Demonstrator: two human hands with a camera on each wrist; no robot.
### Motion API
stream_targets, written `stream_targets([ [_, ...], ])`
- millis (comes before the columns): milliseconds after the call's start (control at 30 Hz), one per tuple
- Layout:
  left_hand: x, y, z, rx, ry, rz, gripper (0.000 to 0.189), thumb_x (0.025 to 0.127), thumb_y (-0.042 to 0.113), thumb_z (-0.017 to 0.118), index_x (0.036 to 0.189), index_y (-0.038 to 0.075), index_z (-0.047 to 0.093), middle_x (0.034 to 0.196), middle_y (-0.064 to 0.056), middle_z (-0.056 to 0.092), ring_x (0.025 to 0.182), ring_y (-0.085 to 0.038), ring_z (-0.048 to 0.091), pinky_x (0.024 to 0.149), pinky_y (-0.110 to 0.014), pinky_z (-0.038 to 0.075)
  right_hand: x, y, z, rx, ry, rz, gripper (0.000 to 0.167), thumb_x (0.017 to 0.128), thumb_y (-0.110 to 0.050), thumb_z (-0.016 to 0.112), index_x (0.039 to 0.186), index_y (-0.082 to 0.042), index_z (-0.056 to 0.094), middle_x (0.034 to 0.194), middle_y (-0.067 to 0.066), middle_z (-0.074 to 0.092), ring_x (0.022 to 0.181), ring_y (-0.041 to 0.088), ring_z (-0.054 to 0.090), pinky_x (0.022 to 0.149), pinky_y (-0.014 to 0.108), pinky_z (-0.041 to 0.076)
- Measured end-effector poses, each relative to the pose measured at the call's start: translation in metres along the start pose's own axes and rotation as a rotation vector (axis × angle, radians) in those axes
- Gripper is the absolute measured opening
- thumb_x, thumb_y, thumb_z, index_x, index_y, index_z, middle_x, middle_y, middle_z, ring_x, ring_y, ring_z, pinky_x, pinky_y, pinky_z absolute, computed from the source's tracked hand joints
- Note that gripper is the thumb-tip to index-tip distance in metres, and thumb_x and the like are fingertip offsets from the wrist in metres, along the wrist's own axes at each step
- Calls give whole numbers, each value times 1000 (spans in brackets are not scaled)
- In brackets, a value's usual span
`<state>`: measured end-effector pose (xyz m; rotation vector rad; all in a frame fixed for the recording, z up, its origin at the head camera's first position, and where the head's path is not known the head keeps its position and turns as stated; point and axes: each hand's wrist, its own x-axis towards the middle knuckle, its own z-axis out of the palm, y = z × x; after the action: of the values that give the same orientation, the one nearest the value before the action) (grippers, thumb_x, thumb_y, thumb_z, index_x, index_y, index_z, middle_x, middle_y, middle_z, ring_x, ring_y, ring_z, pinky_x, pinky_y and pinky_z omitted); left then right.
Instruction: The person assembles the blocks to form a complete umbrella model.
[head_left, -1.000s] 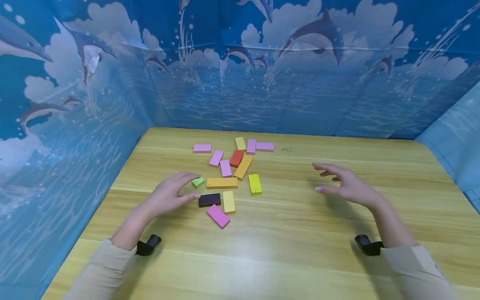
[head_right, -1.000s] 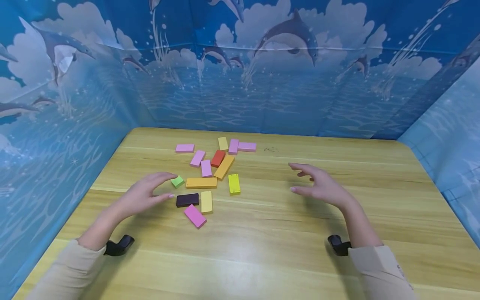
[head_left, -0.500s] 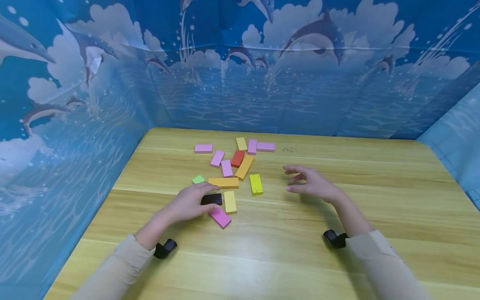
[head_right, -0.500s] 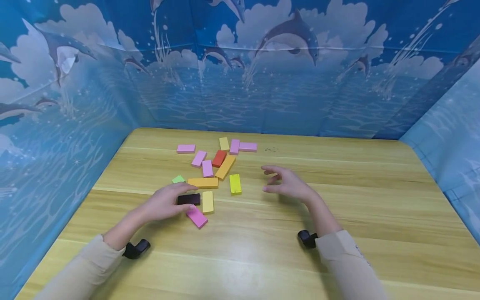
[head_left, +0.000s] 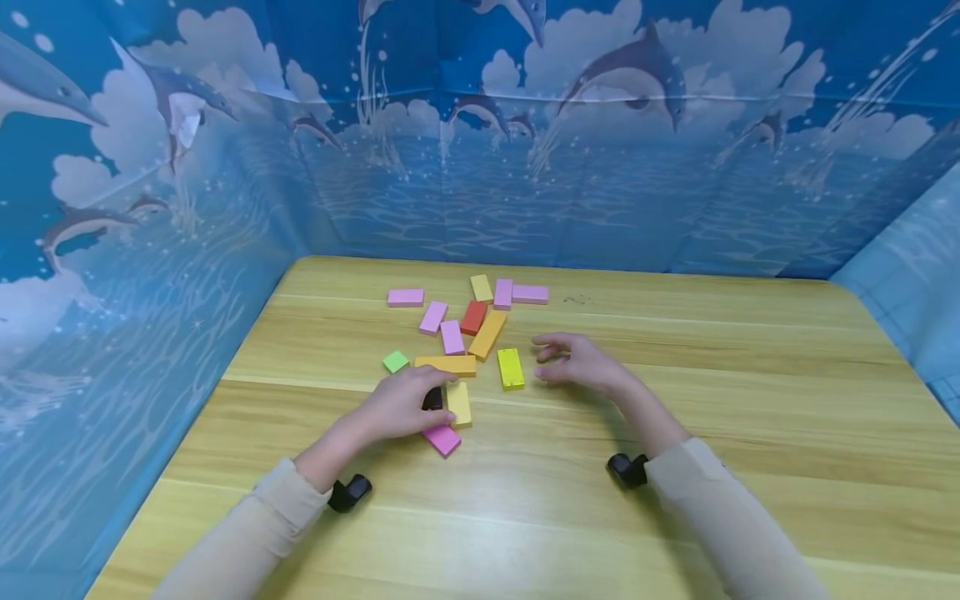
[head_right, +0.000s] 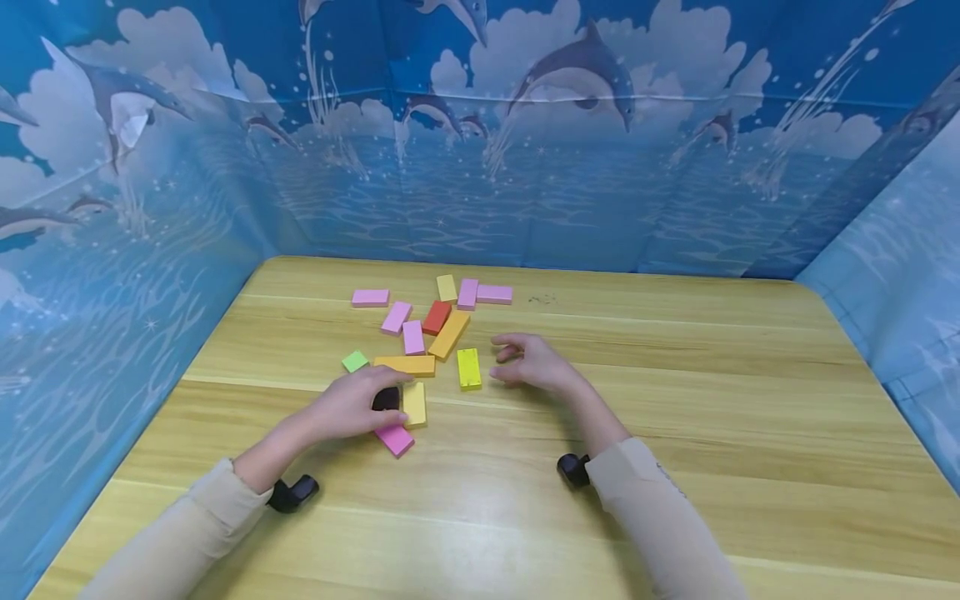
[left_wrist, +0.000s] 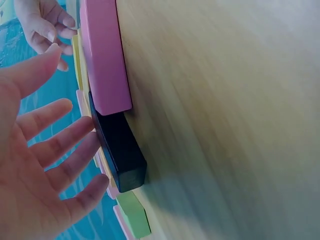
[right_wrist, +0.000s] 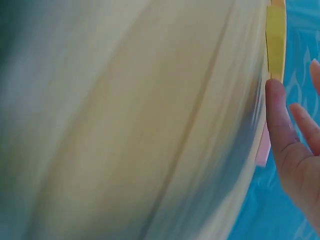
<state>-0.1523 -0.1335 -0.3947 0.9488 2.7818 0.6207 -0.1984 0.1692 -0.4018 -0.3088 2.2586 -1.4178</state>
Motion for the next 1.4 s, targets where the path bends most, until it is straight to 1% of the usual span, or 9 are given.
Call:
stream_targets([
  [100,2,0,3,12,-8,-1,53,82,33,71,126,7,57,123,-9,59,115,-26,52,97,-42,39,6,-3,7,-15,17,15,60,84,-11,68,137,3,42,118,21,53,96,23,56,79,29,49],
  [267,5,0,5,12,-18,-10,55,81,35,71,127,7,57,124,-10,58,116,-26,52,97,-41,39,16,-7,17,66,38,65,62,82,-4,69,136,4,41,107,19,52,83,18,58,75,28,52],
  [367,7,0,6,18,-22,-12,57,80,36,72,127,6,57,123,-11,58,115,-26,53,96,-40,40,20,-11,22,67,51,81,63,81,-4,71,136,5,42,97,15,52,75,15,57,70,27,53],
  [567,10,0,9,34,-33,-13,60,79,37,72,126,4,56,120,-12,59,111,-25,55,93,-38,42,26,-13,29,-42,80,96,65,77,-8,76,134,4,46,85,9,52,65,14,52,60,24,50],
  [767,11,2,9,28,-47,-26,63,79,39,73,127,2,56,122,-12,58,112,-25,54,94,-39,42,28,-17,34,-157,101,99,66,75,-10,78,132,4,48,78,7,50,61,15,46,53,24,40],
  [933,12,1,9,28,-49,-22,63,78,39,74,127,3,56,120,-12,59,108,-24,55,90,-38,44,28,-16,36,-193,111,103,63,74,-11,79,130,1,52,77,7,49,63,16,43,53,24,35],
  [1167,13,2,9,12,-41,-22,62,77,36,75,127,4,56,120,-11,58,107,-23,55,89,-37,44,26,-16,38,-260,139,51,57,72,-14,81,123,-4,56,86,8,51,77,20,45,61,27,38],
  [1300,14,6,9,-18,-22,-27,63,74,33,79,126,4,56,121,-10,56,107,-23,54,91,-37,43,24,-16,40,-255,152,16,57,69,-12,82,120,-4,57,95,10,54,85,22,48,68,29,43],
  [1400,14,8,10,-45,-6,-22,64,71,31,81,124,5,57,121,-10,55,108,-23,54,92,-37,43,23,-17,41,-224,158,5,56,68,-8,83,118,-4,57,97,11,55,87,23,50,69,29,45],
])
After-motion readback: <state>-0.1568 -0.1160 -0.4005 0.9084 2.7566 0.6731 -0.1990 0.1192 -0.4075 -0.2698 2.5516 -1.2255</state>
